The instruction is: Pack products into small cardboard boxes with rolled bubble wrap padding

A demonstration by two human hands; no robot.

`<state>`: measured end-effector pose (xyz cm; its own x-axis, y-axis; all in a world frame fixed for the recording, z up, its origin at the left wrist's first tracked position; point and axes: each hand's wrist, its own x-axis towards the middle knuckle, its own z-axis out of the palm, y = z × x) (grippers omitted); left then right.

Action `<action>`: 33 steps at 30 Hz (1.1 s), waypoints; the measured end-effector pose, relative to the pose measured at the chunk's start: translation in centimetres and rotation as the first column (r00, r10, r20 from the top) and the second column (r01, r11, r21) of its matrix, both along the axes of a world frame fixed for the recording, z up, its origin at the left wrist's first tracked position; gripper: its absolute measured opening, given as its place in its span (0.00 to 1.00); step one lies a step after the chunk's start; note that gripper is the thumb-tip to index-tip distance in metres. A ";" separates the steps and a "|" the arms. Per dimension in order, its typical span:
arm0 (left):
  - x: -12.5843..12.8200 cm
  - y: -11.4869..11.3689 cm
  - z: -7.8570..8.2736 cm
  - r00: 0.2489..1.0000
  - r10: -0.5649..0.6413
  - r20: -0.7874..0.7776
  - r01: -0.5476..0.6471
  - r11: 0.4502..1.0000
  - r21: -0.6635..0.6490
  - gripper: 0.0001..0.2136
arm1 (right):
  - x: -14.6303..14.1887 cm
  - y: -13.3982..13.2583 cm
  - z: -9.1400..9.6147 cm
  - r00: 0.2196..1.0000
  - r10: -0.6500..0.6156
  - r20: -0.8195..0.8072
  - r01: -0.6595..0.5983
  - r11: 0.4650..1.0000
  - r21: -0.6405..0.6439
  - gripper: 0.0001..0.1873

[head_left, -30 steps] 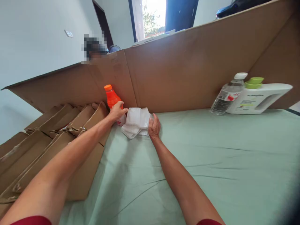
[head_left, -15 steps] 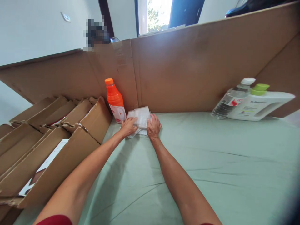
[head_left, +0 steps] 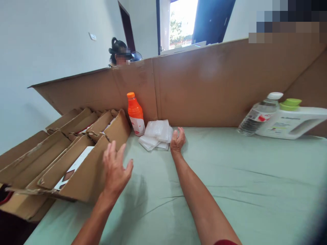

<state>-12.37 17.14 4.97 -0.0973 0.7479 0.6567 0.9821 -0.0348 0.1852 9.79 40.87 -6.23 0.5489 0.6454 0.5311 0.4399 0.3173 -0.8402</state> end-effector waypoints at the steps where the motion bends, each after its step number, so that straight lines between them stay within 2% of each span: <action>1: -1.5 -1.7 0.9 0.998 0.057 -0.025 -0.055 0.998 0.041 0.23 | 0.0 -0.1 0.2 1.000 0.010 -0.009 -0.010 1.000 0.010 0.25; 4: -5.3 -5.5 4.0 0.975 0.187 -0.120 -0.179 0.981 0.070 0.21 | -0.3 -0.8 1.0 0.998 0.052 -0.038 -0.051 0.998 0.042 0.24; 7: -7.5 -7.1 6.5 0.946 0.244 -0.212 -0.261 0.964 -0.057 0.20 | -0.4 -2.1 1.9 0.993 0.105 -0.048 -0.101 0.992 0.075 0.23; 10: -8.2 -7.4 7.5 0.919 0.330 -0.215 -0.377 0.895 -0.239 0.21 | 0.1 -4.1 3.1 0.988 0.151 -0.022 -0.148 0.984 0.098 0.22; 12: -8.1 -7.5 7.3 0.922 0.340 -0.185 -0.381 0.883 -0.273 0.22 | 0.6 -5.7 4.1 0.984 0.178 0.007 -0.178 0.979 0.103 0.23; 15: -7.6 -8.3 6.4 0.966 0.213 -0.147 -0.239 0.952 -0.191 0.22 | 1.6 -8.2 5.5 0.974 0.222 0.053 -0.226 0.970 0.089 0.23; 18: -7.2 -10.4 5.7 0.992 -0.052 -0.115 0.040 0.993 -0.108 0.21 | 2.7 -11.2 6.7 0.959 0.269 0.085 -0.274 0.960 0.051 0.21; 20: -6.9 -12.4 5.6 0.952 -0.288 -0.100 0.281 0.956 -0.082 0.22 | 3.5 -13.6 7.2 0.942 0.322 0.090 -0.324 0.946 0.004 0.21; 22: -6.6 -14.6 5.9 0.885 -0.459 -0.083 0.454 0.888 -0.068 0.25 | 4.4 -16.4 7.3 0.914 0.398 0.077 -0.394 0.917 -0.063 0.21; 24: -6.5 -16.6 6.3 0.858 -0.512 -0.048 0.511 0.859 -0.039 0.29 | 5.3 -19.4 7.2 0.877 0.480 0.037 -0.470 0.871 -0.144 0.20; 25: -6.6 -17.6 6.2 0.870 -0.492 -0.017 0.492 0.871 -0.008 0.31 | 5.7 -21.0 7.0 0.856 0.517 0.008 -0.507 0.842 -0.185 0.20; 27: -6.9 -19.1 5.5 0.922 -0.376 0.096 0.371 0.926 0.068 0.32 | 6.3 -24.1 6.3 0.811 0.582 -0.065 -0.576 0.772 -0.268 0.20; 29: -7.5 -20.1 3.7 0.933 -0.217 0.287 0.199 0.976 0.091 0.32 | 6.6 -26.9 5.5 0.767 0.625 -0.142 -0.630 0.694 -0.350 0.22; 31: -8.2 -20.3 0.8 0.865 -0.085 0.495 0.097 0.995 0.001 0.33 | 6.4 -29.4 4.7 0.737 0.643 -0.209 -0.662 0.624 -0.415 0.23; 33: -8.6 -19.8 -2.3 0.764 0.014 0.645 0.110 0.982 -0.151 0.35 | 5.8 -31.5 4.1 0.713 0.650 -0.264 -0.688 0.573 -0.446 0.24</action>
